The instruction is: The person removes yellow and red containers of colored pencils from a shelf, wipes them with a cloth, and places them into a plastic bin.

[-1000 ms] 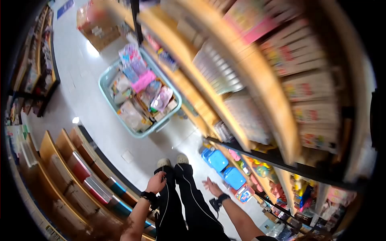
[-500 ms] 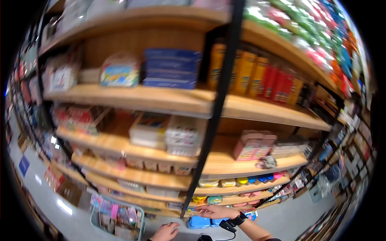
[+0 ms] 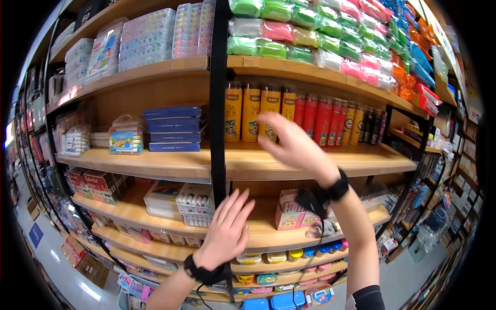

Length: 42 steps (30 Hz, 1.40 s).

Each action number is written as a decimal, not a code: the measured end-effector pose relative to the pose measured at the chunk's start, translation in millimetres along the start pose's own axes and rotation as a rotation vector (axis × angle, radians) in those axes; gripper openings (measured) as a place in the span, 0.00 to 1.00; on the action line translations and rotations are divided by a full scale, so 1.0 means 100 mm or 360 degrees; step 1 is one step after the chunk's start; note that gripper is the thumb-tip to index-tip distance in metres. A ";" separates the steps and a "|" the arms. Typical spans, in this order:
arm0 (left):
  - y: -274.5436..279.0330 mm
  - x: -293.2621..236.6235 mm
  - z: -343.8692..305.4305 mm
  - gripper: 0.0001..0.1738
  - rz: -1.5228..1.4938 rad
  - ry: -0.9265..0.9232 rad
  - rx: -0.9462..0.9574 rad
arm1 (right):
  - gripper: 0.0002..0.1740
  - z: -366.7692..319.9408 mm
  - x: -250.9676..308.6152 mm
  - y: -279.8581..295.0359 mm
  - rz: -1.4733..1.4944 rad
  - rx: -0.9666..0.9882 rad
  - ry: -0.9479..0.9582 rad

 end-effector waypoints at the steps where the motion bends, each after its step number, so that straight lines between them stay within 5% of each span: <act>1: -0.01 0.02 0.19 0.33 0.0162 -0.0047 -0.0052 | 0.26 0.22 -0.12 -0.04 -0.0319 -0.0166 0.0052; 2: -0.06 0.05 0.35 0.35 0.0325 -0.0018 -0.0025 | 0.23 0.44 -0.27 -0.10 -0.0332 -0.0071 -0.0081; 4: -0.24 0.16 0.58 0.39 0.0635 0.0021 -0.0015 | 0.20 0.84 -0.49 -0.30 -0.0534 0.0618 -0.0550; 7: -0.48 0.31 0.68 0.38 0.0981 0.0180 0.0050 | 0.24 1.20 -0.60 -0.50 -0.0504 0.0694 -0.0555; 10: -0.58 0.35 0.65 0.37 0.1130 0.0178 0.0053 | 0.38 1.62 -0.86 -0.86 -0.0430 0.0462 -0.0482; 21: -0.61 0.39 0.62 0.40 0.1130 0.0178 0.0026 | 0.33 1.74 -0.98 -0.91 -0.0760 0.0271 -0.0379; 26: -0.62 0.38 0.63 0.40 0.1076 0.0195 -0.0005 | 0.43 1.47 -0.79 -0.78 -0.0819 0.0247 -0.0361; 36: -0.63 0.39 0.62 0.39 0.1147 0.0194 0.0043 | 0.37 1.81 -1.16 -0.96 -0.0500 0.0088 -0.0405; 42: -0.67 0.41 0.61 0.38 0.1172 0.0210 0.0002 | 0.43 1.96 -1.23 -1.19 -0.0430 0.0089 -0.0490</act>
Point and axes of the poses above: each hand's wrist, its own z-axis towards the middle knuckle, its own y-axis out of the back of the hand, x = y × z, the point moved 6 cm from there along z, towards the middle knuckle, and after that the axes turned 8 degrees about -y, right-handed, at the moved point
